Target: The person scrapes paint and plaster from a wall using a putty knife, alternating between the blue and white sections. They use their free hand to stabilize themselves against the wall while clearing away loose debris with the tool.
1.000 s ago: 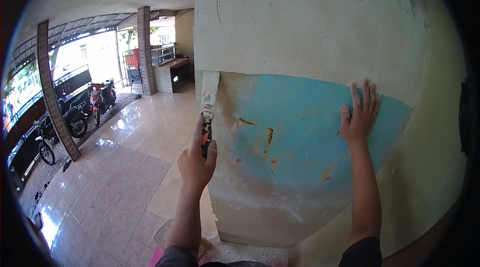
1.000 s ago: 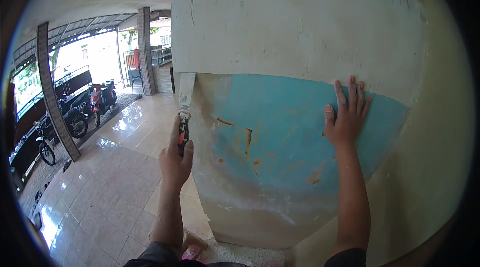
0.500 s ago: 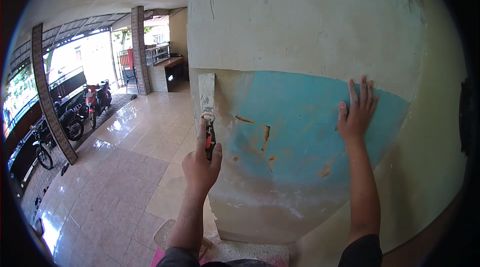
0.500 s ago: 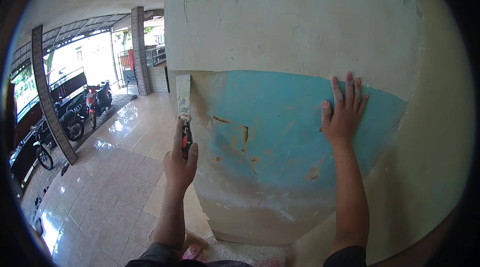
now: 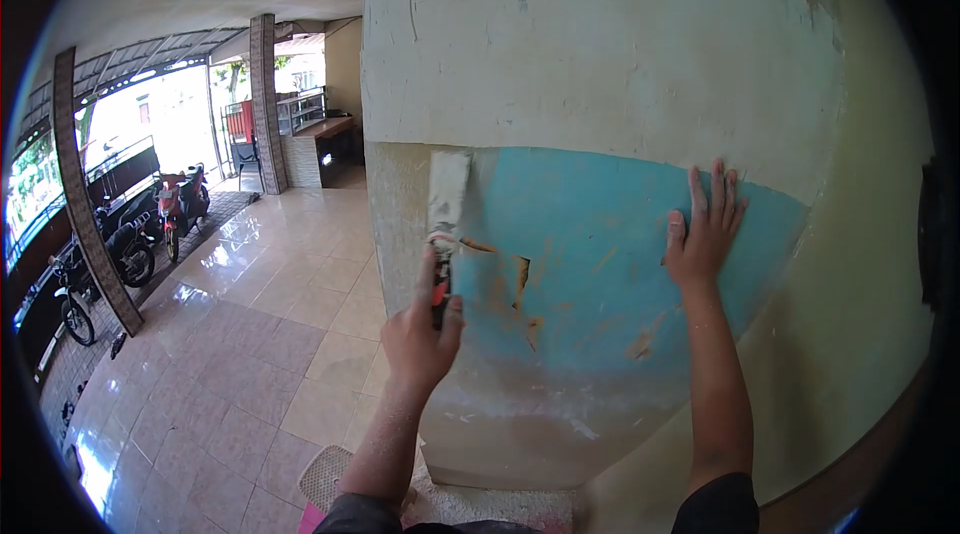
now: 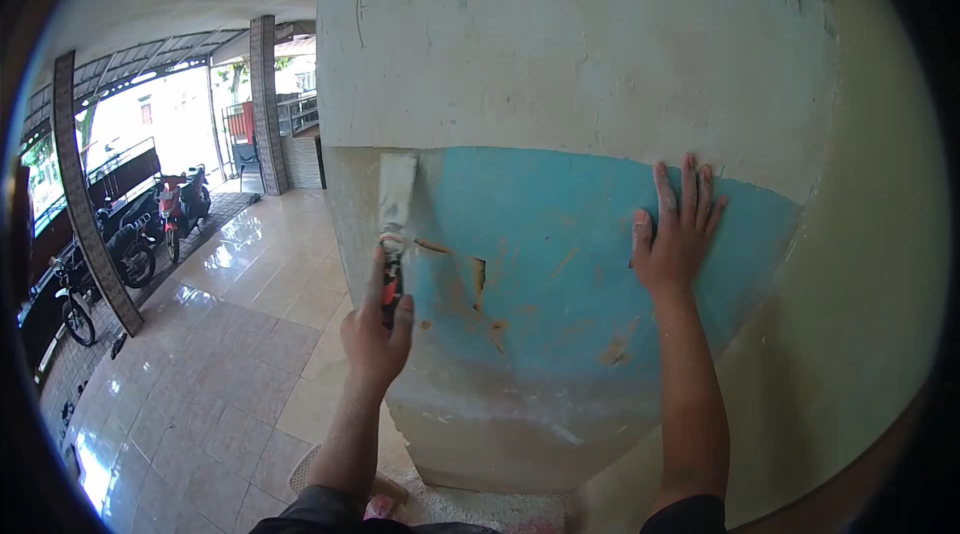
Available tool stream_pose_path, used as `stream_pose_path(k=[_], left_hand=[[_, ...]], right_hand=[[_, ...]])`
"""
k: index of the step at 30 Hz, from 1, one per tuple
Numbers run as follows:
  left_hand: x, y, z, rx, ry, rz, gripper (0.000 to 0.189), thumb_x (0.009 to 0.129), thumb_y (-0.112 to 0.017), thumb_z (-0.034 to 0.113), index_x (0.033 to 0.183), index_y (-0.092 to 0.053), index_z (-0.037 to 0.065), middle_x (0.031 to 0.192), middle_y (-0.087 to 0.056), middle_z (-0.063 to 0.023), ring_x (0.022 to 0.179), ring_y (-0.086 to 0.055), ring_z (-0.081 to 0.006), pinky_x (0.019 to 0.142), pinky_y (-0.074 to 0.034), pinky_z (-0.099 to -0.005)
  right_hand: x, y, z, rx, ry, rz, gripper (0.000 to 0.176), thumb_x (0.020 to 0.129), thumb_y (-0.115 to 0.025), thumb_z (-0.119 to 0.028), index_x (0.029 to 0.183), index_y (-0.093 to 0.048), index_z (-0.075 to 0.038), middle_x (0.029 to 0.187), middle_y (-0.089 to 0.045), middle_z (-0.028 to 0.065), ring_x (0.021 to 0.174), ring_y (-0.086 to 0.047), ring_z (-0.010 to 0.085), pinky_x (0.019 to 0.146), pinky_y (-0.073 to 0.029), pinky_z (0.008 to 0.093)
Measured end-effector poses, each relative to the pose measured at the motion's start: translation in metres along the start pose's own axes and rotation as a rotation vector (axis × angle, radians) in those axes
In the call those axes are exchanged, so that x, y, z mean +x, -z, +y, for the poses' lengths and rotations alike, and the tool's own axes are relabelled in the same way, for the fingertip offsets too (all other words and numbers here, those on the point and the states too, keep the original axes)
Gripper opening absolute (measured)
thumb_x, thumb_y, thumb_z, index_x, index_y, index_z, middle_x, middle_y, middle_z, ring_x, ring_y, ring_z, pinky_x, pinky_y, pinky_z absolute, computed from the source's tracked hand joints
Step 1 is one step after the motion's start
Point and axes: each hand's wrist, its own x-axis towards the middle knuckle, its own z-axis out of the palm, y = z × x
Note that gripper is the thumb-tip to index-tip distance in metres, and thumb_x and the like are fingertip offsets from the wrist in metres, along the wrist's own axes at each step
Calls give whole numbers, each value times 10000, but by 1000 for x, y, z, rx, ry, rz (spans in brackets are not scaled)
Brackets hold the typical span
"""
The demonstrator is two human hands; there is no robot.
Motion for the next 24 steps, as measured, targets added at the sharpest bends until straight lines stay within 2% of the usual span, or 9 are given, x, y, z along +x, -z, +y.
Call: stream_pose_path(k=[1, 3, 4, 5, 11, 14, 18, 20, 24], left_hand=[[0, 0, -9, -2, -1, 6, 705, 899, -604, 141, 1537, -304, 126, 816, -709, -177, 657, -704, -300, 597, -534, -367], [-1, 0, -30, -27, 63, 178, 676, 921, -580, 132, 1536, -303, 135, 929, -704, -217, 733, -710, -335, 627, -539, -382], [1, 5, -37, -54, 84, 187, 653, 933, -564, 125, 1533, -306, 126, 1009, -692, -238, 780, -708, -359, 645, -540, -394], [3, 8, -39, -54, 87, 188, 653, 933, -564, 125, 1533, -306, 126, 1009, -692, -238, 780, -708, -359, 645, -540, -394], [19, 22, -32, -10, 88, 150, 647, 951, -554, 158, 1540, -287, 121, 933, -703, -202, 706, -700, -299, 633, -537, -370], [21, 20, -37, 9, 36, 180, 644, 957, -552, 178, 1540, -285, 118, 913, -703, -202, 705, -700, -301, 630, -535, -368], [22, 19, -35, 22, 67, 151, 658, 951, -558, 182, 1543, -280, 120, 922, -702, -207, 708, -701, -301, 634, -535, -371], [18, 11, -40, -5, -38, 239, 738, 893, -635, 200, 1540, -290, 116, 682, -653, -137, 573, -654, -312, 549, -502, -393], [2, -2, -41, 16, -17, 157, 777, 877, -652, 201, 1546, -268, 111, 717, -673, -142, 591, -672, -308, 552, -516, -384]], right_hand=[[1, 1, 0, -7, -6, -10, 545, 992, -380, -452, 1460, -449, -180, 1584, -305, 119, 1466, -245, 378, 1150, -107, 644], [2, 1, 0, -5, -2, -1, 545, 996, -373, -453, 1458, -451, -174, 1583, -306, 121, 1466, -245, 379, 1151, -107, 643], [2, 1, 0, -4, -1, 1, 545, 999, -366, -454, 1456, -453, -169, 1582, -307, 123, 1466, -246, 380, 1151, -108, 642], [2, 0, -1, -2, 1, 0, 545, 999, -366, -454, 1456, -453, -169, 1582, -307, 123, 1466, -246, 380, 1151, -108, 642], [2, -2, -1, -7, 11, 34, 551, 1014, -328, -467, 1454, -455, -160, 1580, -316, 125, 1464, -252, 382, 1153, -109, 636], [3, -1, -1, -4, 18, 42, 559, 1013, -326, -475, 1455, -454, -158, 1579, -320, 126, 1464, -253, 381, 1153, -111, 634], [2, 0, -1, -24, 2, 17, 562, 1012, -324, -476, 1455, -455, -156, 1581, -317, 124, 1464, -253, 379, 1157, -109, 627], [3, 1, -2, -26, 1, 14, 562, 1011, -324, -476, 1454, -457, -155, 1581, -317, 123, 1464, -253, 378, 1158, -109, 624], [3, 1, -2, -24, 6, 26, 563, 1011, -327, -476, 1453, -458, -153, 1580, -318, 123, 1463, -257, 376, 1159, -112, 620]])
